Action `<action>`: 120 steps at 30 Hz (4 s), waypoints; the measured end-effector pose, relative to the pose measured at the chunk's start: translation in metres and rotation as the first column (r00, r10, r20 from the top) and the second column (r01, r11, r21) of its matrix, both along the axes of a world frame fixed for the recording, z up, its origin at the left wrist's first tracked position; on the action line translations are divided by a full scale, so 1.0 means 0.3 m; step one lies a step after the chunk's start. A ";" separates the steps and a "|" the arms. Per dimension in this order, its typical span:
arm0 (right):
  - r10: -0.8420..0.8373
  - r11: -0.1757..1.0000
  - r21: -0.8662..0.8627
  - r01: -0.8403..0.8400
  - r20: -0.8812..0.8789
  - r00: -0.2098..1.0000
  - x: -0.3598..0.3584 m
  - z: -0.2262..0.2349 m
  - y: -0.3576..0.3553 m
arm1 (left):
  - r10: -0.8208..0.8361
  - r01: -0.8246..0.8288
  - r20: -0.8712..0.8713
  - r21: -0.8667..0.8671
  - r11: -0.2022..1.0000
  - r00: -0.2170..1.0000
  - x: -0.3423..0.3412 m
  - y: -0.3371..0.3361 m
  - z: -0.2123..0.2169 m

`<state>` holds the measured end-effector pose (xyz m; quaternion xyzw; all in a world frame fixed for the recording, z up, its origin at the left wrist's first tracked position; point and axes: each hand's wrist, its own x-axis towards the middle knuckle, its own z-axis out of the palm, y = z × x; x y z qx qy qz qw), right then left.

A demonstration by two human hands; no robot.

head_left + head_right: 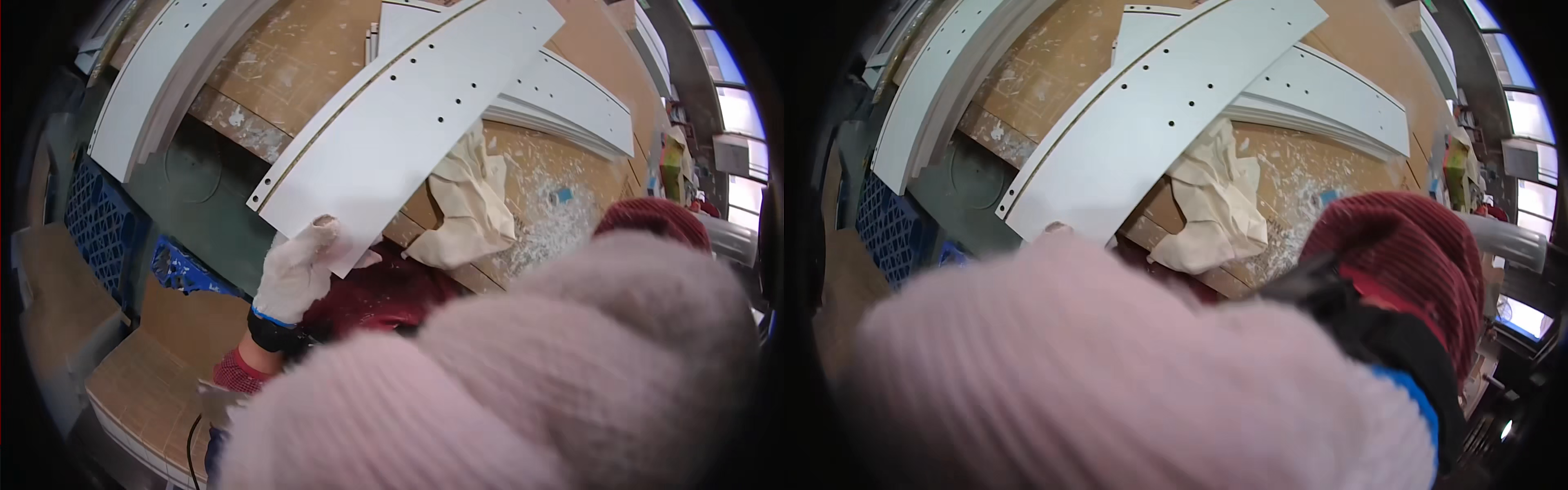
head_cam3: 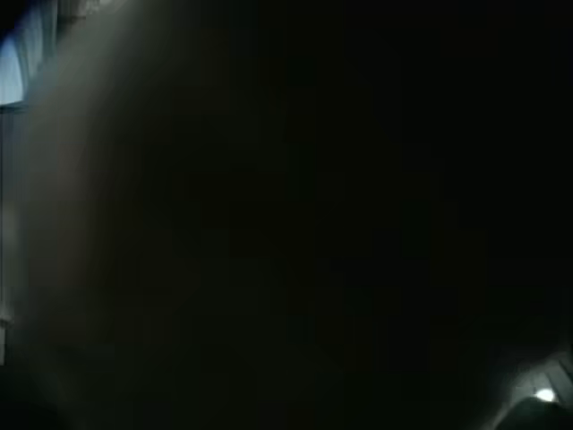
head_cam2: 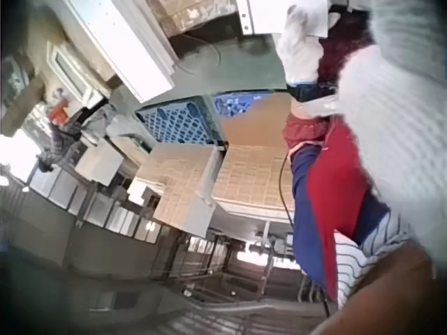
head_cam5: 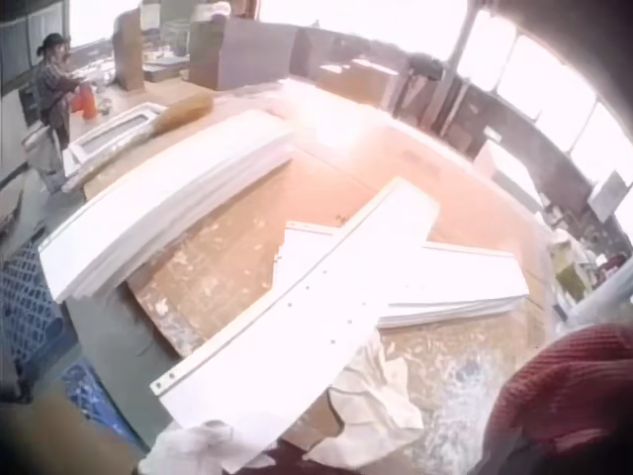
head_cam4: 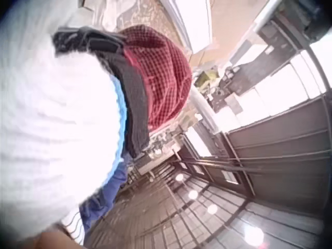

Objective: The person wipes the surface of white rectangular panels with a cloth. They handle the panels one at a time, lifting them from a stack, wiping them, and placing them back down. The person uses a small blue tool to scrape or clean the edges of the panels.

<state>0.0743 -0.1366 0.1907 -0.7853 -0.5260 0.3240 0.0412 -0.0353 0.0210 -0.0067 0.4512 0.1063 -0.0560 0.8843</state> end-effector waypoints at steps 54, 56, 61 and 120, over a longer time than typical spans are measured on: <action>-0.352 0.850 0.498 0.173 0.293 0.889 0.548 -0.433 -0.220 | 0.224 -0.303 -0.408 -0.139 0.943 0.885 -0.097 0.171 0.029; -0.184 0.945 0.307 0.110 0.222 0.958 0.395 -0.408 -0.110 | 0.231 -0.307 -0.406 -0.132 0.943 0.884 -0.099 0.175 0.020; -0.117 0.921 0.390 0.025 0.214 0.970 0.290 -0.437 -0.061 | 0.296 -0.329 -0.512 0.028 0.944 0.807 -0.104 0.177 0.007; -0.162 0.970 0.220 0.106 0.251 0.955 0.300 -0.439 0.062 | -0.497 -0.464 0.257 0.812 -0.353 0.828 -0.064 0.332 -0.045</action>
